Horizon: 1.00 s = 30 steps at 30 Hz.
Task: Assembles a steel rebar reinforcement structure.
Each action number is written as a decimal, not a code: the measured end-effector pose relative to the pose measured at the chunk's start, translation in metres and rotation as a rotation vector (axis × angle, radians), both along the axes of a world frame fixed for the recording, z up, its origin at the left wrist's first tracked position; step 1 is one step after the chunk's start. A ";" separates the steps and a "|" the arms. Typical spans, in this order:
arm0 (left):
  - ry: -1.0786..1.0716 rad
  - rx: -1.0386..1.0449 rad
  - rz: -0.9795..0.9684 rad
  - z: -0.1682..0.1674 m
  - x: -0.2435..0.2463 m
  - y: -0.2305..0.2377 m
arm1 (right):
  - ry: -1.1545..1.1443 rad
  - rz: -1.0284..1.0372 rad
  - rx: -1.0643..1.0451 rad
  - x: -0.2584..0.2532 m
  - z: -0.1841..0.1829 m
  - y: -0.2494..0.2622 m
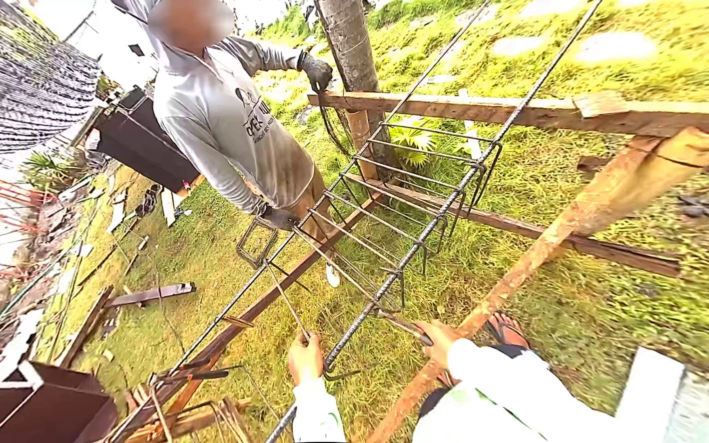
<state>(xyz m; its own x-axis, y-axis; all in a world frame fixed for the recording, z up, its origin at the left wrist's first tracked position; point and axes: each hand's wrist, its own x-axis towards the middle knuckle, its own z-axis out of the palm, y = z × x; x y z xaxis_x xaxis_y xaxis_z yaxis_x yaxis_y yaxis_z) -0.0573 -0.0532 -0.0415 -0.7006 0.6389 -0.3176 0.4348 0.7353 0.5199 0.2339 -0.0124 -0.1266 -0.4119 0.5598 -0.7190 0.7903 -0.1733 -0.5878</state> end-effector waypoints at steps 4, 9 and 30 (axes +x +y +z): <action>0.048 -0.008 0.039 -0.010 0.005 -0.001 | -0.005 0.233 0.046 0.003 0.008 0.000; 0.274 0.171 -0.048 0.016 0.047 0.008 | -0.107 0.029 -0.023 0.006 -0.024 0.008; -0.545 -0.033 0.190 -0.151 0.237 0.130 | -0.209 -0.229 -0.085 0.181 -0.063 -0.011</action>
<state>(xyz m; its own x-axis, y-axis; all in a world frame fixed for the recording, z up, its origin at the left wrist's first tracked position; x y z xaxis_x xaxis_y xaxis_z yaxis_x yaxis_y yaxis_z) 0.1800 0.0767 -0.1922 -0.5313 0.5020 -0.6824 -0.0306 0.7936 0.6076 0.4149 -0.0237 -0.1894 -0.1205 0.5552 -0.8230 0.8271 -0.4023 -0.3925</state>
